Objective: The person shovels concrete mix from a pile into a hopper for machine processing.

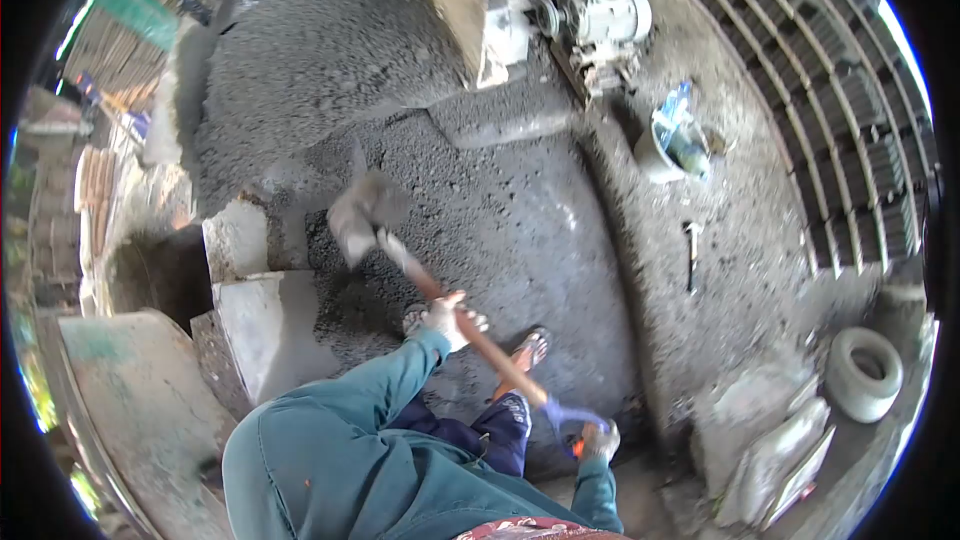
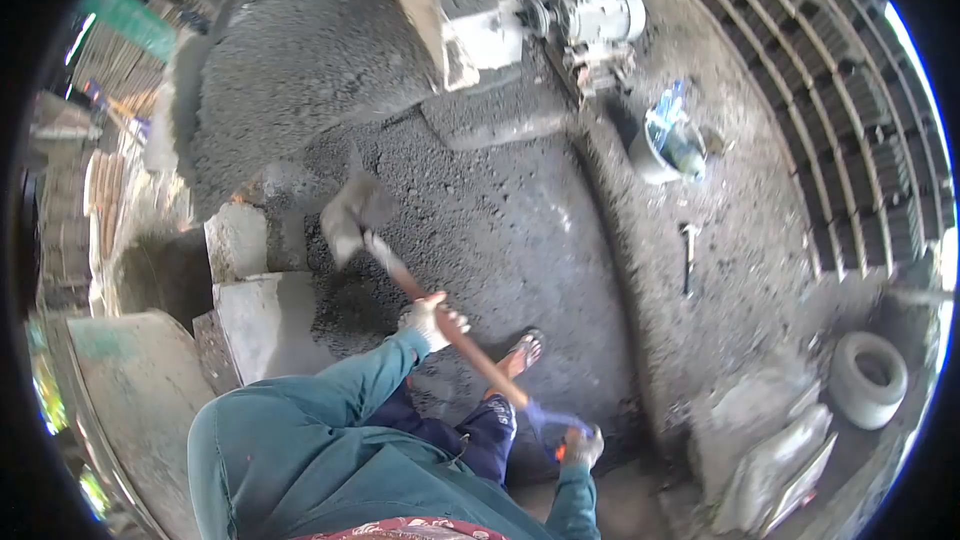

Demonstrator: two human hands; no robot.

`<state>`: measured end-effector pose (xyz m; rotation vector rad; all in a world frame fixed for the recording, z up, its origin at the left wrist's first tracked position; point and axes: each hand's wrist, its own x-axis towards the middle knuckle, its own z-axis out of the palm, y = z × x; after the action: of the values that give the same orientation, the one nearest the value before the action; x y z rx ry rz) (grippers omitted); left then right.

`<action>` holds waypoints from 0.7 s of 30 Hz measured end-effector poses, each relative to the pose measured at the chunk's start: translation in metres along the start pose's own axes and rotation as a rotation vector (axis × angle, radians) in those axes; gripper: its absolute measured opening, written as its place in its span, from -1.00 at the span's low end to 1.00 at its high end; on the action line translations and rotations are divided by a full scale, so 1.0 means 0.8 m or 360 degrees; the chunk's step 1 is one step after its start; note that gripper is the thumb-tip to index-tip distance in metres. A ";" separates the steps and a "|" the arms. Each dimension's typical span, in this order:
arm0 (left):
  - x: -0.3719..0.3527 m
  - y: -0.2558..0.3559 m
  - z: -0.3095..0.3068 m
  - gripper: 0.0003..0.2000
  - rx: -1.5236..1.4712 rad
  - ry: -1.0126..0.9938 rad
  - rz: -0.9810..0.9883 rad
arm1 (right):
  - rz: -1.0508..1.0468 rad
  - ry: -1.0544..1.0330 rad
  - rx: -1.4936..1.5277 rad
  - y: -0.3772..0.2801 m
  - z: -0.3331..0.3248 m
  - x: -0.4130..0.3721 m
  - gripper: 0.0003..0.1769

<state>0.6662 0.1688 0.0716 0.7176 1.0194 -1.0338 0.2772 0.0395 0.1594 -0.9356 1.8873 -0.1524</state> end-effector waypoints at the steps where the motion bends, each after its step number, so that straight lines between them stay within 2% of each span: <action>1: 0.006 -0.001 -0.027 -0.75 -0.0184 -0.0063 -0.0079 | -0.0085 0.0089 -0.0316 0.049 -0.056 0.035 -0.68; 3: -0.075 -0.056 -0.015 -0.80 0.0060 -0.0037 -0.0044 | -0.0267 0.0327 -0.1122 0.046 -0.131 0.019 -0.71; 5: -0.141 -0.088 -0.008 -0.82 0.0040 -0.0297 -0.0251 | 0.0011 0.0358 -0.0592 0.048 -0.185 0.021 -0.68; 6: -0.199 -0.096 0.016 -0.83 0.0103 -0.0496 -0.0260 | 0.0144 0.0285 0.0081 0.087 -0.212 0.070 -0.62; 8: -0.262 -0.098 0.050 -0.83 0.0249 -0.0798 -0.0266 | 0.0136 0.0208 0.0267 0.064 -0.214 0.067 -0.66; 9: -0.292 -0.092 0.075 -0.87 0.0349 -0.1061 -0.0182 | 0.0102 0.0174 0.0303 0.050 -0.215 0.065 -0.68; 11: -0.302 -0.080 0.098 -0.89 0.0426 -0.1277 0.0111 | -0.0010 0.0128 0.0337 0.007 -0.220 0.054 -0.71; 12: -0.285 -0.069 0.112 -0.90 0.0406 -0.1584 0.0162 | -0.0067 0.0109 0.0352 -0.018 -0.222 0.047 -0.73; 13: -0.252 -0.061 0.115 -0.93 0.0317 -0.1428 0.0046 | -0.0133 0.0103 0.0360 -0.037 -0.228 0.038 -0.74; 15: -0.278 -0.019 0.152 -0.96 0.0043 -0.1211 0.0026 | -0.0235 0.0085 0.0403 -0.078 -0.226 0.018 -0.78; 19: -0.277 0.068 0.184 -0.93 0.0059 -0.1330 0.0115 | -0.0337 0.0022 0.0473 -0.145 -0.186 -0.045 -0.84; 21: -0.278 0.120 0.199 -0.92 0.0114 -0.1252 0.0150 | -0.0334 -0.0067 0.0494 -0.160 -0.155 -0.079 -0.87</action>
<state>0.7732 0.1435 0.3399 0.3486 0.2667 -1.1354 0.2588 -0.0426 0.3284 -0.9111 1.6638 -0.5318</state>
